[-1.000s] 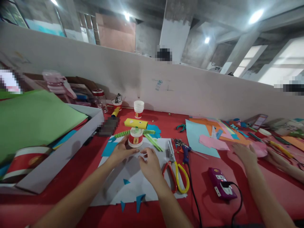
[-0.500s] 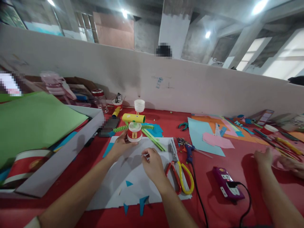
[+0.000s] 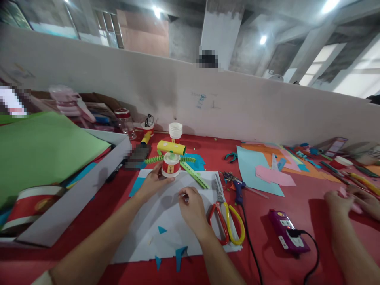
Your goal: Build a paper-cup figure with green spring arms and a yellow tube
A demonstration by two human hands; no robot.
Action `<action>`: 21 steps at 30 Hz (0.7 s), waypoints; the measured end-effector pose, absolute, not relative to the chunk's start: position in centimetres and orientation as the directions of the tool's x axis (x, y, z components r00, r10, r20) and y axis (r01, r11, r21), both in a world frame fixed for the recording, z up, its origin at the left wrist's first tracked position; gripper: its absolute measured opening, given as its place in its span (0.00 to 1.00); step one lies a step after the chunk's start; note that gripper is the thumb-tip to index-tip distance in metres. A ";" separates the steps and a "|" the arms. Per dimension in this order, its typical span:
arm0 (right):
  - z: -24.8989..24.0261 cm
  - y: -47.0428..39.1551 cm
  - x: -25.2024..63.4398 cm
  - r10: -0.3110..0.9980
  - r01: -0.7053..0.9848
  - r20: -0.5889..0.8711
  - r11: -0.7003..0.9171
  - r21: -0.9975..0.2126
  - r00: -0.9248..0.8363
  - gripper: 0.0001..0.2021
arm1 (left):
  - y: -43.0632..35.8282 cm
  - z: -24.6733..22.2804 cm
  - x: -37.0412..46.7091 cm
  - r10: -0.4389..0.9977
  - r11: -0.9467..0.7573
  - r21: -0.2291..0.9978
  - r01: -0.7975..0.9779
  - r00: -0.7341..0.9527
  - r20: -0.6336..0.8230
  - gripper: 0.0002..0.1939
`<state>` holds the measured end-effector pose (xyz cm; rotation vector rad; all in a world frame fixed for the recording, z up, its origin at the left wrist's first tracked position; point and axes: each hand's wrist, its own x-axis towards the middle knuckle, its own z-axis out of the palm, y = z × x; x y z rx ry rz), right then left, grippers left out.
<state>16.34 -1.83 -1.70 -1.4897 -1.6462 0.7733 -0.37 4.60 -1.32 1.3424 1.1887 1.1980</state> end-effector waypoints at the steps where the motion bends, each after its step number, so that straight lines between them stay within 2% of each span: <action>1: -1.7 -1.8 16.4 0.989 0.520 0.145 0.132 -0.844 -0.017 0.07 | 4.6 -1.3 -0.4 0.996 -0.086 0.993 0.079 0.044 0.082 0.36; 18: -1.6 -2.2 16.3 0.983 0.499 0.182 0.165 -0.851 -0.015 0.07 | 4.3 -0.9 -0.5 0.995 -0.096 0.990 0.107 -0.009 0.098 0.39; 21: -1.6 -2.3 16.4 0.983 0.497 0.184 0.168 -0.851 -0.016 0.07 | 3.9 -0.5 -0.7 0.998 -0.055 0.993 0.107 -0.031 0.059 0.38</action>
